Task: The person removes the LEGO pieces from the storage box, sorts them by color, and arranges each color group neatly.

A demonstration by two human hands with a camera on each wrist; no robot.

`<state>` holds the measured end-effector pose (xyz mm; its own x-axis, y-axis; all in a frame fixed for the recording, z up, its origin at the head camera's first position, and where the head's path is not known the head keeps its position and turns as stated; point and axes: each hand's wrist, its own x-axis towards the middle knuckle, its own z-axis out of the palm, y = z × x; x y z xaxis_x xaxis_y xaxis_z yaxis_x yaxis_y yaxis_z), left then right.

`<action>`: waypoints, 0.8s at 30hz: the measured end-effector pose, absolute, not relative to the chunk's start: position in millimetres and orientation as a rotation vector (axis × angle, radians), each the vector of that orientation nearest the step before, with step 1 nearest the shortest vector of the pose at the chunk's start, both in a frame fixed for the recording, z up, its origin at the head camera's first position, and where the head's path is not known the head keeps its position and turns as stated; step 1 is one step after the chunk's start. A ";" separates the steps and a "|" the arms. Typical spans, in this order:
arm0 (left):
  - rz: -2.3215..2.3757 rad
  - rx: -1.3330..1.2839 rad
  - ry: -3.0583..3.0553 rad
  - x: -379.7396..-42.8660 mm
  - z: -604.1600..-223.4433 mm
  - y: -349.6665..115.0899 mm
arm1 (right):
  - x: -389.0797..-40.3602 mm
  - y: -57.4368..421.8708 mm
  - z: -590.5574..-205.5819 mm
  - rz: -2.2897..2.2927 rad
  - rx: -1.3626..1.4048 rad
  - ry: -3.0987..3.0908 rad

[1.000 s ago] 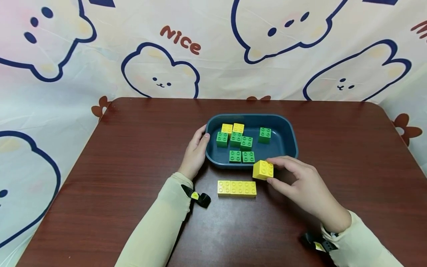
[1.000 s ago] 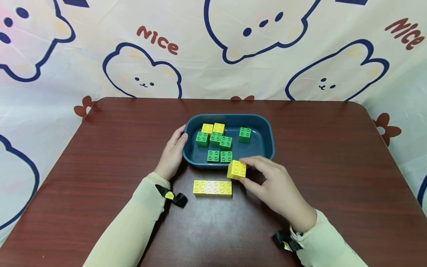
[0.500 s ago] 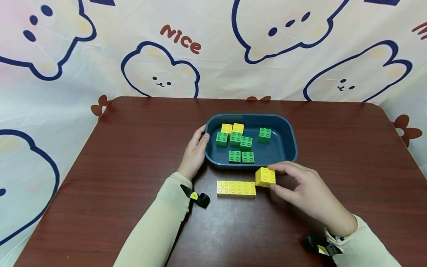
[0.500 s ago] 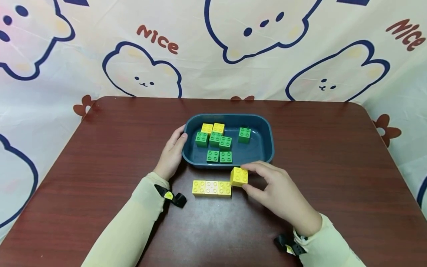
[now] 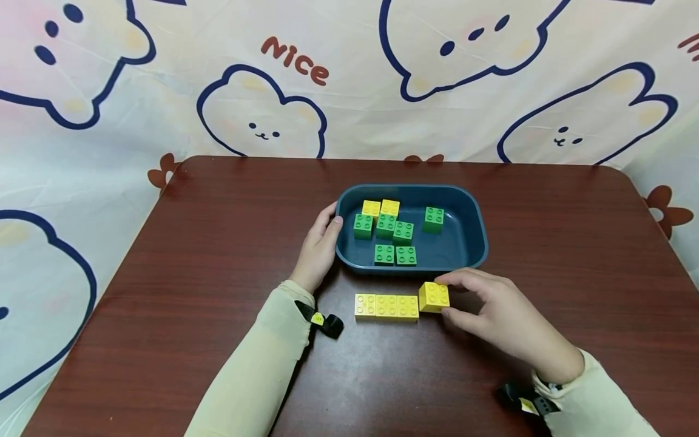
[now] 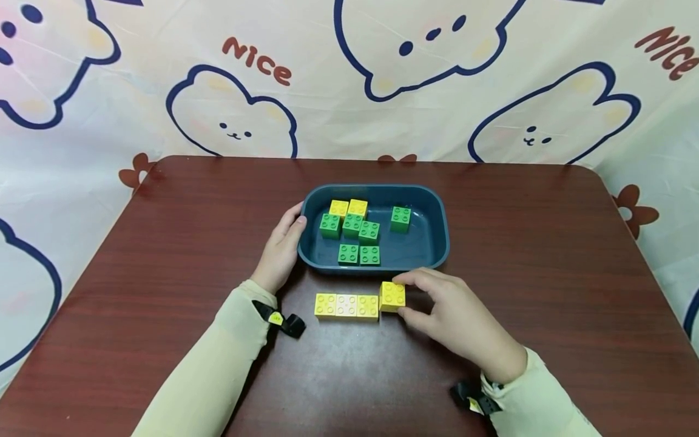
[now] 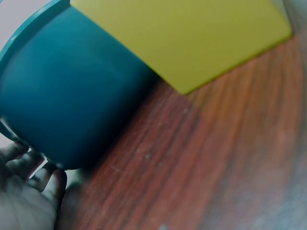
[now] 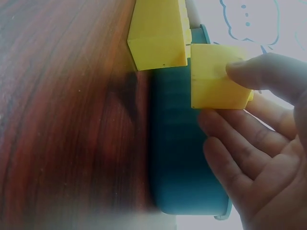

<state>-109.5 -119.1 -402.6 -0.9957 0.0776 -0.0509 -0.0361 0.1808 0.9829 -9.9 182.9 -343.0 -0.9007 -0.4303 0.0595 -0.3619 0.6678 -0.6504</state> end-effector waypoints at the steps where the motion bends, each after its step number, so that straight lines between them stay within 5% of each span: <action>1: 1.954 0.041 2.344 -109.6 -402.8 -119.2 | -10.0 182.8 -343.8 -1.047 -0.669 2.778; 24: 1.957 0.041 2.354 -109.9 -402.5 -118.6 | -10.3 178.8 -348.5 -0.964 -0.675 2.764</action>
